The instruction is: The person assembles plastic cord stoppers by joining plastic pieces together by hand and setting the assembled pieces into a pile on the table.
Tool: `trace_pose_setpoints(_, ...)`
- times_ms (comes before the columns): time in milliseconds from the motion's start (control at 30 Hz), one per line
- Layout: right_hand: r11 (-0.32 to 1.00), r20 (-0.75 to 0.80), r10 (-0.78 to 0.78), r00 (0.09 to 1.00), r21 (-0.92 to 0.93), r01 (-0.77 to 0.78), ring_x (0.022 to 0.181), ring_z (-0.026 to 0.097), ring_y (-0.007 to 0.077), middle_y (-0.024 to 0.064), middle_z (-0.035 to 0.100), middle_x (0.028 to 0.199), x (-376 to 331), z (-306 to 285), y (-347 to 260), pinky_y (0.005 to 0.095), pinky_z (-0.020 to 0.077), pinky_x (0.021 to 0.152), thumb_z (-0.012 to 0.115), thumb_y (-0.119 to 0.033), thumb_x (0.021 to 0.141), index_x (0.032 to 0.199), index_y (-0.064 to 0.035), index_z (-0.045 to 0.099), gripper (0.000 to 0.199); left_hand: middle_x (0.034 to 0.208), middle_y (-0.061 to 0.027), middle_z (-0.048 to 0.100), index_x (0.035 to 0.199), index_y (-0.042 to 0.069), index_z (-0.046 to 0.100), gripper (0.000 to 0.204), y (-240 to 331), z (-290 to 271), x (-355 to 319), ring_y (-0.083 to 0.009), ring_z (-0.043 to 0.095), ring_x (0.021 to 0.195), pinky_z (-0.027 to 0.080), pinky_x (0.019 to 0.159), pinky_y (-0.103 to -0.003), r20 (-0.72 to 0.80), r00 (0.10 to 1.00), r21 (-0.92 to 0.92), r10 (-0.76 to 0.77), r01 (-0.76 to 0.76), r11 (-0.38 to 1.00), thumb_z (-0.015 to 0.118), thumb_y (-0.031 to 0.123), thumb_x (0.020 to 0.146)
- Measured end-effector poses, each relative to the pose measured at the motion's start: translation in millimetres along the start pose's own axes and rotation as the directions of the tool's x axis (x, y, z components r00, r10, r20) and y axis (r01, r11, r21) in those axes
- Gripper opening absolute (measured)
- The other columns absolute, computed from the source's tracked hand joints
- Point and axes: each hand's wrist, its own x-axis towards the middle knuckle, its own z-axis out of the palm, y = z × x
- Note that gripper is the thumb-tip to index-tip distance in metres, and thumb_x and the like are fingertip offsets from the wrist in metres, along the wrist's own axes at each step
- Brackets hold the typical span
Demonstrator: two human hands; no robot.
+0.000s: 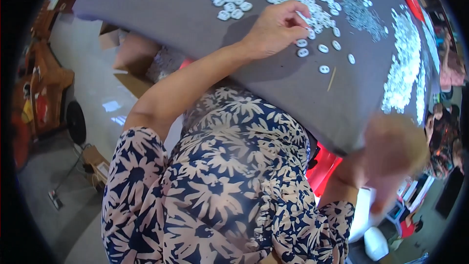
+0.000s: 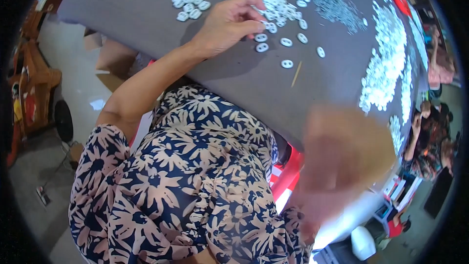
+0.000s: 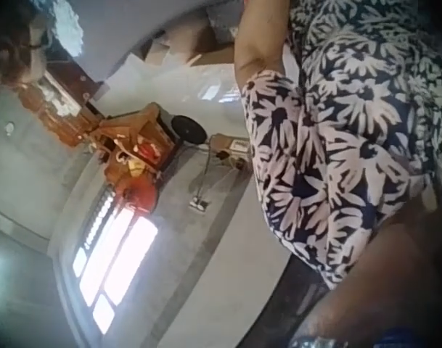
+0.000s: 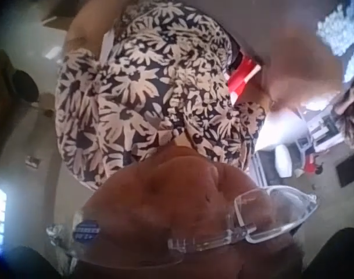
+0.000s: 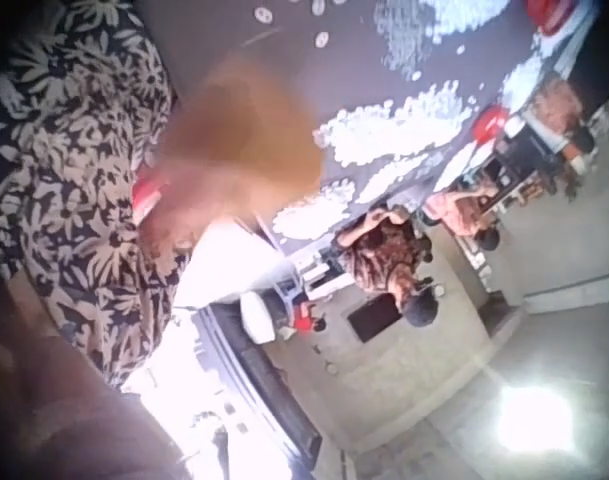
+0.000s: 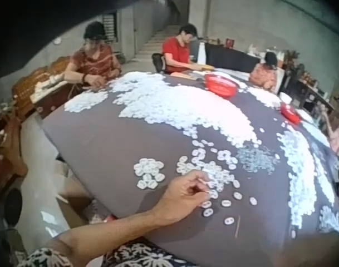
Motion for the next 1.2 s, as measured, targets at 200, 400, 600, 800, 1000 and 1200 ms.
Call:
trace_pose_setpoints(200, 0.998, 0.103, -0.064, 0.993, 0.033, 0.061, 0.057, 0.051, 0.0139, 0.0037, 0.056, 0.070, 12.1, 11.9, -2.8, 0.0262, 0.0397, 0.049, 0.073, -0.019, 0.072, 0.072, -0.0031, 0.056, 0.023, 0.084, -0.0028, 0.064, 0.110, 0.004, 0.057, 0.026, -9.7, 6.1, 7.6, -0.0055, 0.056, 0.069, 0.046, 0.058, -0.020, 0.099, 0.993, 0.126, 0.064, -0.076, 0.989, 0.064, 0.004, 0.085)
trace_pose_setpoints(400, 0.992, 0.191, -0.117, 0.975, 0.062, 0.107, 0.057, 0.050, 0.0130, 0.0032, 0.056, 0.070, 23.7, 45.9, -42.2, 0.0256, 0.0391, 0.049, 0.072, -0.018, 0.073, 0.074, -0.0032, 0.056, 0.022, 0.082, -0.0028, 0.063, 0.102, 0.004, 0.058, 0.020, -6.4, 9.4, 10.2, -0.0079, 0.056, 0.073, 0.047, 0.065, -0.024, 0.083, 0.996, 0.205, 0.042, -0.059, 0.977, 0.064, 0.003, 0.083)
trace_pose_setpoints(600, 0.985, 0.299, -0.163, 0.940, 0.109, 0.136, 0.056, 0.050, 0.0121, 0.0026, 0.056, 0.070, 23.2, 44.8, -13.7, 0.0251, 0.0385, 0.048, 0.072, -0.017, 0.074, 0.075, -0.0033, 0.056, 0.021, 0.081, -0.0036, 0.064, 0.097, 0.004, 0.061, 0.017, -3.6, 7.2, 7.0, -0.0105, 0.058, 0.074, 0.049, 0.070, -0.026, 0.071, 0.993, 0.352, 0.090, -0.110, 0.929, 0.064, 0.007, 0.081)
trace_pose_setpoints(800, 0.963, 0.369, -0.238, 0.899, 0.208, 0.169, 0.056, 0.050, 0.0112, 0.0021, 0.056, 0.071, 27.9, 73.4, -21.4, 0.0245, 0.0379, 0.048, 0.071, -0.016, 0.075, 0.076, -0.0035, 0.057, 0.019, 0.081, -0.0046, 0.063, 0.096, 0.004, 0.062, 0.017, -4.4, 10.0, 7.2, -0.0110, 0.059, 0.074, 0.050, 0.070, -0.026, 0.070, 0.995, 0.371, 0.073, -0.094, 0.924, 0.063, 0.007, 0.080)
trace_pose_setpoints(1000, 0.940, 0.431, -0.295, 0.852, 0.290, 0.179, 0.056, 0.049, 0.0103, 0.0016, 0.056, 0.071, 28.8, 94.7, -29.1, 0.0239, 0.0374, 0.048, 0.071, -0.016, 0.076, 0.077, -0.0036, 0.057, 0.018, 0.080, -0.0062, 0.065, 0.094, 0.002, 0.062, 0.016, -5.7, 12.3, 7.7, -0.0134, 0.061, 0.074, 0.051, 0.070, -0.028, 0.081, 0.989, 0.356, 0.123, -0.144, 0.923, 0.062, 0.006, 0.079)
trace_pose_setpoints(1200, 0.923, 0.463, -0.339, 0.819, 0.334, 0.193, 0.055, 0.049, 0.0094, 0.0011, 0.056, 0.071, 29.8, 104.8, -37.3, 0.0234, 0.0368, 0.047, 0.070, -0.015, 0.078, 0.078, -0.0037, 0.058, 0.017, 0.080, -0.0063, 0.065, 0.093, 0.002, 0.062, 0.015, -6.5, 11.4, 8.1, -0.0143, 0.061, 0.072, 0.051, 0.069, -0.029, 0.071, 0.986, 0.352, 0.151, -0.167, 0.921, 0.062, 0.005, 0.078)
